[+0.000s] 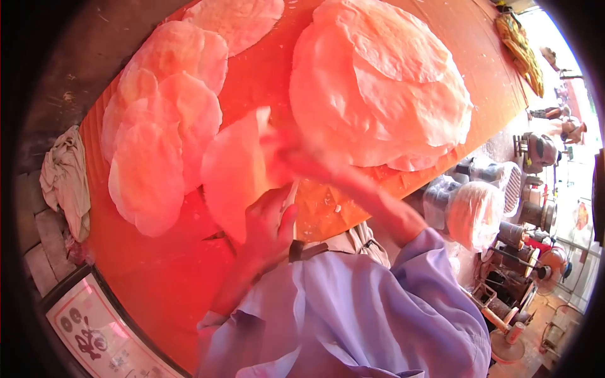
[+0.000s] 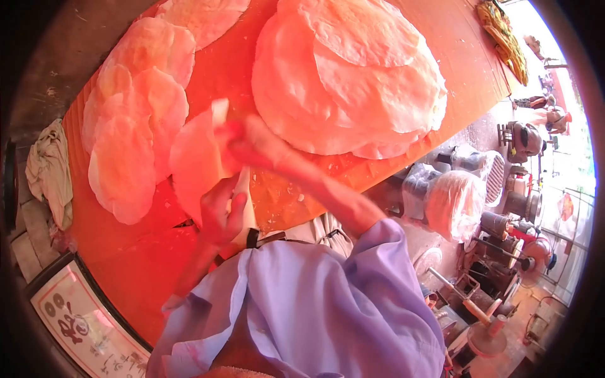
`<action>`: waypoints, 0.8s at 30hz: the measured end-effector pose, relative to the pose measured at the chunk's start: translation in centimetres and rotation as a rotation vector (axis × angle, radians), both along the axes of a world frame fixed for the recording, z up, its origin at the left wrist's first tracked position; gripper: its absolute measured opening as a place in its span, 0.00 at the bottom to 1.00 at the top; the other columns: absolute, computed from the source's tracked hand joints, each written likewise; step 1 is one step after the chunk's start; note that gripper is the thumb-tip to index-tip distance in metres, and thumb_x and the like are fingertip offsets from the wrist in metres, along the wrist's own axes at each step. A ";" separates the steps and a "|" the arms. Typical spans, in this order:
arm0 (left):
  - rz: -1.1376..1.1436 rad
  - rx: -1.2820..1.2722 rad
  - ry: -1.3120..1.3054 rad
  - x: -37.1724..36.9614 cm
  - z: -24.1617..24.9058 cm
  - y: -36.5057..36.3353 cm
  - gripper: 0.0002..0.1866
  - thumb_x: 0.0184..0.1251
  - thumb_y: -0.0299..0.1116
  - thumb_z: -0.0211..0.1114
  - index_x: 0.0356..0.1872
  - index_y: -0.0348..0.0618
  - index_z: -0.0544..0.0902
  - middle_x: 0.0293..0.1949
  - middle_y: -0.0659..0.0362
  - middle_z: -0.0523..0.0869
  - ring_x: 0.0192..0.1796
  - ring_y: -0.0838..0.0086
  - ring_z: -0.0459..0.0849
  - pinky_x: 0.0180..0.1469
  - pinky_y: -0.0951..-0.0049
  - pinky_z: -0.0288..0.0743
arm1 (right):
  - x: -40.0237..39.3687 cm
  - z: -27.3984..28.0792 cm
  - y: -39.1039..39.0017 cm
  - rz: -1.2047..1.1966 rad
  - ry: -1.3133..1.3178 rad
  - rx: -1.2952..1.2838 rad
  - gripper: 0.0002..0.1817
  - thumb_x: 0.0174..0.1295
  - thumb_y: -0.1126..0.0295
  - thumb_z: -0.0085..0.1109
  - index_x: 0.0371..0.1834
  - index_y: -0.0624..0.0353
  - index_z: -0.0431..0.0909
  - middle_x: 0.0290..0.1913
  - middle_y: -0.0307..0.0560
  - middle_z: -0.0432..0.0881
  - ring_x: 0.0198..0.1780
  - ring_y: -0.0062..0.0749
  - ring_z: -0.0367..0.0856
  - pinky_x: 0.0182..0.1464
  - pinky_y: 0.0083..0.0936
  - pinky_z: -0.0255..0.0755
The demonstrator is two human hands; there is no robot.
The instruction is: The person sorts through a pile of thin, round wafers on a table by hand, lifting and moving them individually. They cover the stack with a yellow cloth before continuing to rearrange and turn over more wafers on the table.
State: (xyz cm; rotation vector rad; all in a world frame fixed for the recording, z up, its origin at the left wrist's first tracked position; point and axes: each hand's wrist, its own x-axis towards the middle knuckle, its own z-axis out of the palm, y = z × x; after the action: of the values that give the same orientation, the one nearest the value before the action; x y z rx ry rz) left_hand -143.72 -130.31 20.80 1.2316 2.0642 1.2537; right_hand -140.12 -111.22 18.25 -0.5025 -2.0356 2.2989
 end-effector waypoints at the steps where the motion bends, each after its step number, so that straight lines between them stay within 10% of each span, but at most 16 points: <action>1: -0.036 0.120 -0.079 -0.5 1.8 -0.1 0.17 0.68 0.33 0.61 0.52 0.31 0.80 0.44 0.43 0.85 0.44 0.52 0.86 0.44 0.61 0.81 | 0.2 2.8 2.1 -0.032 0.037 -0.086 0.21 0.59 0.74 0.57 0.58 0.65 0.77 0.37 0.46 0.86 0.40 0.24 0.84 0.41 0.23 0.78; 2: -0.030 0.210 -0.016 -0.9 1.8 -0.2 0.18 0.68 0.34 0.61 0.53 0.31 0.80 0.43 0.45 0.86 0.41 0.56 0.86 0.42 0.63 0.80 | 0.5 5.0 4.1 -0.163 0.206 -0.282 0.17 0.59 0.76 0.55 0.51 0.66 0.80 0.36 0.45 0.86 0.38 0.25 0.84 0.44 0.23 0.77; 3: -0.020 0.299 0.051 -1.6 1.6 -0.3 0.18 0.69 0.34 0.61 0.53 0.31 0.80 0.43 0.46 0.86 0.39 0.61 0.86 0.40 0.66 0.80 | 0.8 11.4 6.3 -0.225 -0.148 0.111 0.15 0.58 0.73 0.60 0.48 0.64 0.85 0.42 0.48 0.87 0.40 0.24 0.84 0.44 0.22 0.77; 6: 0.128 0.158 0.243 -4.8 -0.5 -1.3 0.16 0.67 0.32 0.64 0.52 0.33 0.81 0.42 0.49 0.86 0.39 0.64 0.86 0.41 0.68 0.81 | 4.1 15.0 10.9 -0.502 0.087 0.922 0.14 0.62 0.72 0.57 0.48 0.63 0.85 0.47 0.48 0.85 0.44 0.27 0.83 0.48 0.21 0.76; 8: 0.251 -0.005 0.325 -8.0 -3.0 -2.3 0.17 0.64 0.31 0.67 0.52 0.34 0.81 0.44 0.49 0.86 0.43 0.59 0.86 0.45 0.65 0.81 | 8.1 8.1 24.1 -0.547 0.161 0.045 0.22 0.69 0.71 0.53 0.65 0.67 0.72 0.54 0.54 0.83 0.52 0.37 0.84 0.52 0.28 0.79; 13: 0.406 -0.258 0.744 -15.8 -8.9 -6.4 0.25 0.57 0.34 0.72 0.56 0.36 0.78 0.50 0.48 0.81 0.56 0.52 0.79 0.54 0.57 0.76 | 18.2 0.3 36.3 -0.971 -0.141 0.155 0.16 0.67 0.68 0.61 0.56 0.62 0.80 0.51 0.51 0.85 0.44 0.31 0.85 0.40 0.22 0.81; 18: 0.484 -0.248 0.755 -20.4 -11.1 -9.5 0.30 0.53 0.38 0.75 0.56 0.36 0.78 0.56 0.48 0.77 0.57 0.51 0.78 0.56 0.54 0.75 | 16.0 -2.5 24.0 -1.105 -0.343 1.047 0.27 0.62 0.64 0.69 0.63 0.63 0.76 0.34 0.41 0.85 0.34 0.22 0.80 0.42 0.20 0.76; 24: 0.598 -0.507 0.567 -24.0 -11.9 -7.1 0.30 0.58 0.38 0.70 0.63 0.42 0.74 0.60 0.46 0.78 0.59 0.50 0.79 0.55 0.56 0.77 | 1.0 -7.1 4.4 -0.322 -0.224 -0.271 0.21 0.70 0.64 0.60 0.60 0.66 0.75 0.44 0.51 0.85 0.41 0.34 0.86 0.47 0.30 0.82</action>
State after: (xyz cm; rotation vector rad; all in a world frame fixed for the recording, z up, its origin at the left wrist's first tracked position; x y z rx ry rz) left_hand -167.69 -137.40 8.85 0.8035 3.0675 0.5112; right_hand -139.14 -106.84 11.18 -1.0589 -1.5724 2.4090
